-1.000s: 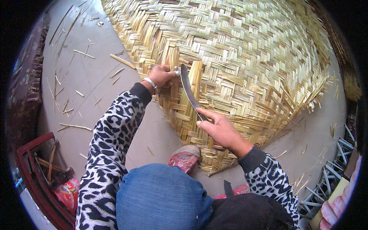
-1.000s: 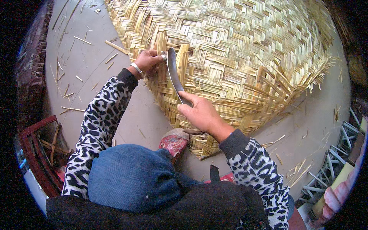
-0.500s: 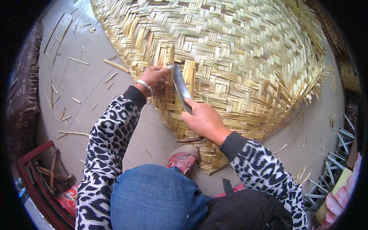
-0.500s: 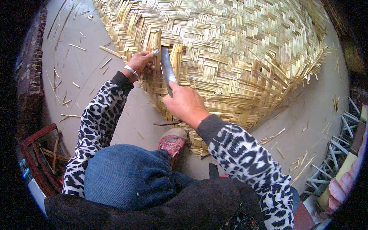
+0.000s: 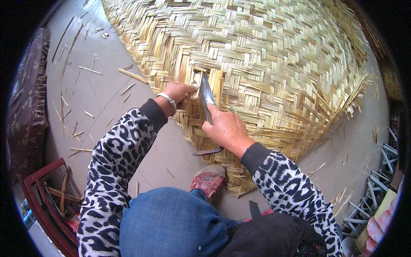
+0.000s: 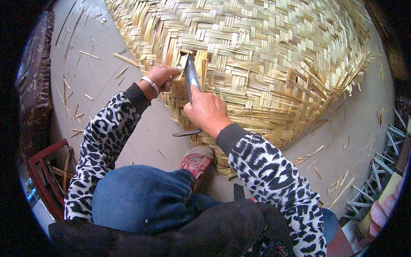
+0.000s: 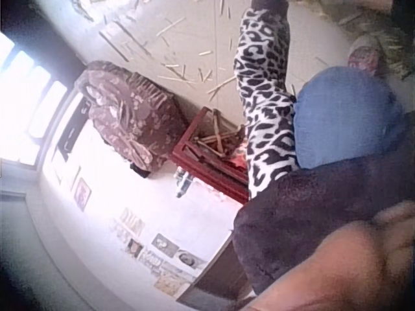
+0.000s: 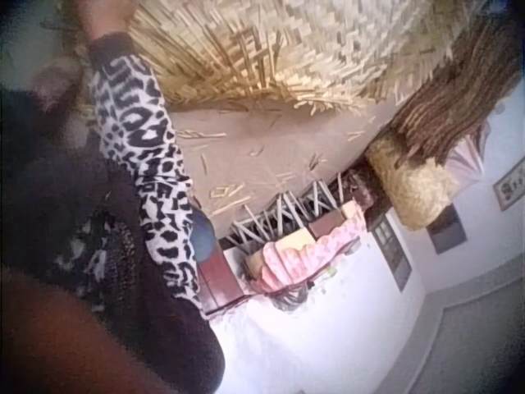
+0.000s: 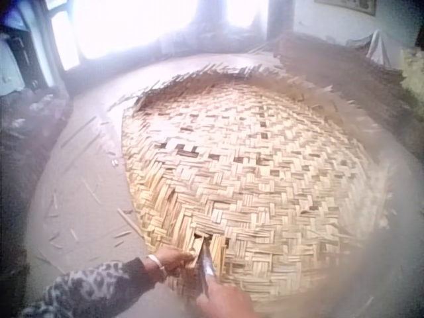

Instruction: The person weaves a large mat using thin bamboo strips, inserting new strips into the existing weave and tapping them into place with a curved metal tool. The person occasionally picks up additional strips from the floor and continues the weaving process.

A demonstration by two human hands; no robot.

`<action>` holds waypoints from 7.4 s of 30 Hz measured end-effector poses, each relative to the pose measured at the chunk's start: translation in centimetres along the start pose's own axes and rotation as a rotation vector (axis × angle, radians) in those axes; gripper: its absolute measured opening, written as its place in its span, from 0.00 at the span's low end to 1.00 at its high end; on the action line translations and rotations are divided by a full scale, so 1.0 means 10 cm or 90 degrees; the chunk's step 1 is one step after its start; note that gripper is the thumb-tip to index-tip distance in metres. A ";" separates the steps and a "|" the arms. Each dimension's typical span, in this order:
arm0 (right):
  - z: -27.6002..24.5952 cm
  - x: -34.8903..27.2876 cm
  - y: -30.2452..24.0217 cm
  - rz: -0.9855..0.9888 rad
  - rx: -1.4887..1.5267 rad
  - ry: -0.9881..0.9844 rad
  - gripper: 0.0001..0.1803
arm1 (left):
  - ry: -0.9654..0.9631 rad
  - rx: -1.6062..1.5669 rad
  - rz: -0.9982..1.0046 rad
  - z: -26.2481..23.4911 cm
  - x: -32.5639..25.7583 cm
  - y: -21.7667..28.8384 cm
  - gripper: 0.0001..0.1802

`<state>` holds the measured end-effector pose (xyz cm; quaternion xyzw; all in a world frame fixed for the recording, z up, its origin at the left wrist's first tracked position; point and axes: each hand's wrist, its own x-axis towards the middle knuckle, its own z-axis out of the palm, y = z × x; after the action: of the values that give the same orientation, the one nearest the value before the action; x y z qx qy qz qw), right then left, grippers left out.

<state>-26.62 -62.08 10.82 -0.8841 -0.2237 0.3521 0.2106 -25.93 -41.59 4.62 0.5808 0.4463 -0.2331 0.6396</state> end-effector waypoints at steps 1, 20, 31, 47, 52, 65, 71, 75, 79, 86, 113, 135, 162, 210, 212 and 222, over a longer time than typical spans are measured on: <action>0.00 0.00 0.00 -0.005 -0.001 0.001 0.21 | 0.008 0.006 -0.003 0.02 0.03 0.02 0.12; -0.05 0.02 0.07 -0.023 0.012 -0.005 0.18 | 0.012 0.080 -0.018 0.05 -0.17 0.03 0.08; -0.06 0.03 0.07 -0.030 0.001 -0.013 0.19 | 0.020 0.083 -0.030 0.06 -0.05 0.06 0.08; -0.05 0.06 0.10 -0.029 -0.021 -0.028 0.26 | 0.052 0.105 0.066 0.14 -0.04 0.02 0.11; -0.04 0.06 0.11 -0.039 -0.018 -0.020 0.24 | 0.002 0.102 0.018 0.04 0.08 -0.03 0.09; -0.03 0.07 0.16 -0.059 -0.037 -0.001 0.22 | 0.106 0.412 0.258 -0.05 0.02 0.01 0.27; -0.08 -0.05 0.15 -0.078 -0.068 -0.014 0.23 | 0.155 0.676 0.478 -0.10 0.00 -0.22 0.15; -0.28 -0.74 0.25 -0.040 -0.047 -0.124 0.21 | 0.215 0.730 0.511 -0.07 0.18 -0.29 0.18; -0.55 -1.22 0.50 -0.014 0.072 -0.171 0.34 | 0.250 0.667 0.453 -0.03 0.30 -0.21 0.21; -0.86 -1.19 0.47 0.024 0.660 -0.156 0.35 | -0.026 0.184 0.440 0.11 0.15 -0.18 0.17; -0.32 -0.60 0.51 -0.040 0.317 -0.128 0.31 | -0.076 -0.107 0.125 0.10 -0.04 -0.36 0.08; 0.14 -0.23 0.21 0.020 0.007 0.012 0.29 | -0.018 0.008 -0.054 0.20 -0.16 -0.14 0.09; 0.15 -0.17 0.27 -0.013 -0.056 0.009 0.27 | 0.162 0.338 0.396 0.42 -0.08 -0.35 0.20; -0.32 -1.25 0.43 -0.039 -0.052 -0.164 0.27 | 0.207 0.693 0.470 0.20 0.04 -0.46 0.15; -0.62 -1.51 0.48 -0.032 -0.060 -0.222 0.29 | 0.238 0.728 0.470 0.25 0.03 -0.46 0.14; -0.91 -1.55 0.46 -0.162 0.589 -0.080 0.32 | -0.081 0.211 0.333 0.44 0.04 -0.28 0.17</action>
<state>-29.08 -76.21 22.66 -0.6400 -0.1625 0.4387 0.6095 -26.70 -46.27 2.48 0.7564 0.1965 -0.1662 0.6013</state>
